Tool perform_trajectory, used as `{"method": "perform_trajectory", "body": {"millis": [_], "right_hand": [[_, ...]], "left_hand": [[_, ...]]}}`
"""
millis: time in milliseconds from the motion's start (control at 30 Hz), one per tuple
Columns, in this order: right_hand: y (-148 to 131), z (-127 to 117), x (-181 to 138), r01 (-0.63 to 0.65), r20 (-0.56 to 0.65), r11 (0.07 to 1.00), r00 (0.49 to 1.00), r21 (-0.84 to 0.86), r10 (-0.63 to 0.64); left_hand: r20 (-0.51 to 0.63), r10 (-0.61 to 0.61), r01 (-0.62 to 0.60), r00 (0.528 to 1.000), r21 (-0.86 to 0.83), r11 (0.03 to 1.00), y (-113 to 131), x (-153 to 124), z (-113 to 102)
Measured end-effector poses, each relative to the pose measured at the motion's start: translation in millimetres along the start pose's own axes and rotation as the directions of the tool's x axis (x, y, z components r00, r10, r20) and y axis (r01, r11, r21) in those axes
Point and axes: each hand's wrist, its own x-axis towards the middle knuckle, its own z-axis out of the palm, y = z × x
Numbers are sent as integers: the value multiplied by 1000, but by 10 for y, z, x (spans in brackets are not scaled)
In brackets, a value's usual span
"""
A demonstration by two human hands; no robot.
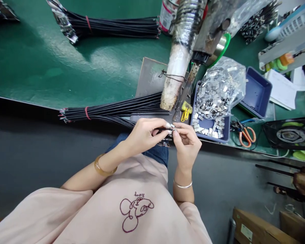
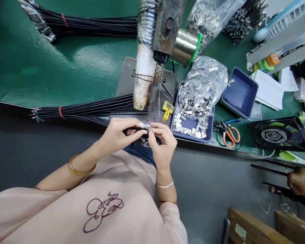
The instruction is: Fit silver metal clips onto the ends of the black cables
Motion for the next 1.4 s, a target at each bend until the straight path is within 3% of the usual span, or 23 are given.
{"method": "perform_trajectory", "body": {"millis": [67,133,200,267,367,467,600,767,833,933,1033,1100,1267,1400], "right_hand": [[15,33,-32,27,-18,999,999,-40,-28],[34,74,-60,124,-76,984,988,-127,-134],[53,106,-69,241,-121,941,954,-238,-275],[65,111,-58,296,-109,912,935,-283,-338],[50,61,-28,226,-65,948,967,-225,-246],[-9,-7,-28,188,-123,967,970,-170,-210],[-93,-31,-58,246,-131,959,956,-140,-264],[-93,-16,-18,80,-87,996,993,-37,-83],[-76,-20,-2,62,-102,997,993,-37,-65],[-55,-22,-17,230,-182,951,946,-205,-268],[-33,-5,-49,407,-103,832,874,-378,-475],[-12,10,-57,414,-70,830,879,-374,-471],[33,18,-42,268,-118,938,947,-220,-298],[58,15,-35,390,-49,862,903,-323,-427]], "left_hand": [[-13,49,-48,999,23,999,-13,-5,12],[2,28,-28,1000,-1,1000,-15,5,7],[75,-52,58,996,-81,995,-9,32,-21],[172,-139,172,975,-199,965,0,66,-63],[262,-217,303,941,-356,884,10,109,-116],[292,-259,365,921,-412,835,10,122,-121],[259,-270,359,927,-416,836,1,116,-73],[244,-257,339,935,-403,850,7,124,-28],[239,-268,346,933,-408,845,17,130,-20],[231,-283,359,931,-434,826,28,137,-12],[227,-286,362,931,-468,806,28,141,-13],[230,-296,373,927,-493,786,25,144,-20],[195,-324,379,926,-472,796,15,148,-40],[155,-345,377,926,-455,807,7,149,-33]]}}
